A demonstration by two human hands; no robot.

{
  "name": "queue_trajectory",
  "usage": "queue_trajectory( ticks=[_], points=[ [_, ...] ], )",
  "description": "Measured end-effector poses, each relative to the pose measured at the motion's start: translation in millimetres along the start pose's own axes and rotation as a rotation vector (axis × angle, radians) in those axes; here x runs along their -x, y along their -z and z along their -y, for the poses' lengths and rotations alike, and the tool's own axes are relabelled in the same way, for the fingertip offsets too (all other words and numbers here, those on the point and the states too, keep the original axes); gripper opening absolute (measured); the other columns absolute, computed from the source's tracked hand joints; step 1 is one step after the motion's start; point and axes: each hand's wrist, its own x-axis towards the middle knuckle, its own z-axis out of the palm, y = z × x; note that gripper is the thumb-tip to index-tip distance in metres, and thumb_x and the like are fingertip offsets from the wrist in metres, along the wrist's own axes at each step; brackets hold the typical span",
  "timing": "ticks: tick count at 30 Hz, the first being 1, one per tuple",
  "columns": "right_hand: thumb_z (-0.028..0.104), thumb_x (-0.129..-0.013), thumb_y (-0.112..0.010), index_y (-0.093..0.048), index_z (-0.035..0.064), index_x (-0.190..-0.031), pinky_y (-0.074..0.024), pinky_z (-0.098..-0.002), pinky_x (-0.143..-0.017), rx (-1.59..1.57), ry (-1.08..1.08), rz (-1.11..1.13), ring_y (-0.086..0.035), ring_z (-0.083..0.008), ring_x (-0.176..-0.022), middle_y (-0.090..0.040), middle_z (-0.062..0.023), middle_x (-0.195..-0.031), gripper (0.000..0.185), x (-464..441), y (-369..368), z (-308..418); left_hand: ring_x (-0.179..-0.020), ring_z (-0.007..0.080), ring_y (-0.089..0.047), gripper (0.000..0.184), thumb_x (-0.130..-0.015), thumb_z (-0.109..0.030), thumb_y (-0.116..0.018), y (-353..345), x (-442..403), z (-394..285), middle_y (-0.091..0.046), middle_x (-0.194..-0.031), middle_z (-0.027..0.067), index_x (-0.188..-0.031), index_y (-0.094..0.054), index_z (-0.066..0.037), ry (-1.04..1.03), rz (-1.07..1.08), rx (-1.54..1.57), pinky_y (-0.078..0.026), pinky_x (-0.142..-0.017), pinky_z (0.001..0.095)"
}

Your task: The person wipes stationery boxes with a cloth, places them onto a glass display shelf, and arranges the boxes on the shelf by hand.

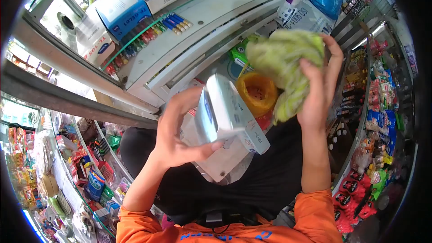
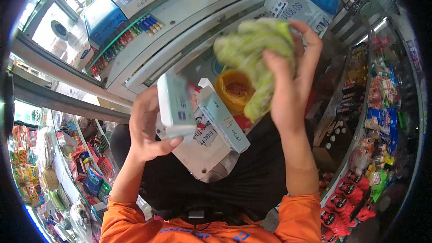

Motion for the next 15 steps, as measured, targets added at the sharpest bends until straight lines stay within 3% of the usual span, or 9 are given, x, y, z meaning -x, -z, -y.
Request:
queue_trajectory(
  ticks=[1, 2, 4, 5, 7, 10, 11, 15],
  points=[
    [0.008, -0.088, -0.059, -0.051, 0.0008, -0.136, -0.0425, -0.0358, -0.103, 0.047, 0.044, 0.105, -0.053, -0.0216, -0.119, -0.051, -0.0131, -0.137, 0.049, 3.9, -4.2, 8.9, -0.126, 0.0264, -0.055, 0.087, -0.069, -0.014, -0.088, -5.6, -6.2, -0.7, -0.054, -0.139, 0.0193, -0.141, -0.043, 0.006, 0.020, -0.026, 0.048, -0.038, -0.110, 0.0393],
    [0.008, -0.083, -0.061, -0.056, 0.0015, -0.135, -0.0428, -0.0356, -0.103, 0.201, 0.225, 0.156, -0.053, -0.0231, -0.119, -0.054, -0.0158, -0.133, 0.052, 3.5, -0.5, 2.5, -0.127, 0.0263, -0.054, 0.086, -0.070, -0.013, -0.087, -9.7, -11.9, -0.8, -0.054, -0.139, 0.0193, -0.141, -0.043, 0.006, 0.040, -0.051, 0.097, -0.038, -0.110, 0.0394],
    [0.015, -0.082, -0.069, -0.066, 0.0033, -0.127, -0.0459, -0.0363, -0.099, 0.370, 0.472, 0.496, -0.057, -0.0257, -0.114, -0.058, -0.0178, -0.129, 0.047, -3.1, 3.8, 12.4, -0.127, 0.0261, -0.054, 0.085, -0.073, -0.014, -0.085, -12.4, -18.8, 5.7, -0.053, -0.139, 0.0190, -0.144, -0.041, 0.006, 0.035, -0.015, 0.138, -0.039, -0.110, 0.0400],
    [0.015, -0.082, -0.069, -0.066, 0.0033, -0.127, -0.0459, -0.0363, -0.099, 0.373, 0.476, 0.498, -0.057, -0.0257, -0.114, -0.058, -0.0178, -0.129, 0.047, -1.7, 1.5, 13.5, -0.127, 0.0263, -0.054, 0.085, -0.074, -0.014, -0.085, -14.6, -19.7, 7.3, -0.053, -0.139, 0.0189, -0.144, -0.042, 0.005, 0.030, -0.023, 0.138, -0.039, -0.109, 0.0398],
    [0.036, -0.087, -0.066, -0.072, 0.0010, -0.116, -0.0472, -0.0419, -0.099, 0.256, 0.434, 0.686, -0.060, -0.0322, -0.114, -0.058, -0.0255, -0.129, 0.045, 3.8, -6.5, 13.5, -0.126, 0.0264, -0.055, 0.084, -0.074, -0.015, -0.084, -16.6, -19.4, 9.1, -0.054, -0.139, 0.0187, -0.144, -0.043, 0.005, 0.030, -0.035, 0.138, -0.040, -0.109, 0.0397],
    [0.042, -0.086, -0.068, -0.073, 0.0011, -0.114, -0.0508, -0.0418, -0.094, 0.205, 0.421, 0.740, -0.064, -0.0340, -0.108, -0.058, -0.0265, -0.131, 0.049, 4.1, -10.3, 4.4, -0.123, 0.0276, -0.058, 0.083, -0.072, -0.018, -0.085, -15.1, -15.1, 9.6, -0.057, -0.137, 0.0188, -0.143, -0.047, 0.004, 0.045, -0.063, 0.096, -0.043, -0.105, 0.0392],
    [0.025, -0.078, -0.080, -0.076, 0.0085, -0.113, -0.0521, -0.0383, -0.089, 0.173, 0.390, 0.722, -0.065, -0.0300, -0.105, -0.064, -0.0198, -0.126, 0.039, 4.9, -14.3, 8.6, -0.121, 0.0284, -0.060, 0.083, -0.071, -0.021, -0.085, -13.8, -14.2, 9.1, -0.058, -0.135, 0.0190, -0.142, -0.049, 0.003, 0.031, -0.053, 0.021, -0.044, -0.104, 0.0390],
    [0.023, -0.076, -0.079, -0.076, 0.0076, -0.107, -0.0528, -0.0394, -0.088, 0.205, 0.403, 0.793, -0.066, -0.0312, -0.102, -0.065, -0.0205, -0.123, 0.034, 6.7, -20.3, 4.8, -0.115, 0.0320, -0.064, 0.083, -0.067, -0.025, -0.085, -9.8, -11.9, 5.8, -0.062, -0.130, 0.0199, -0.139, -0.053, 0.003, -0.029, -0.047, -0.137, -0.048, -0.099, 0.0396]
  ],
)
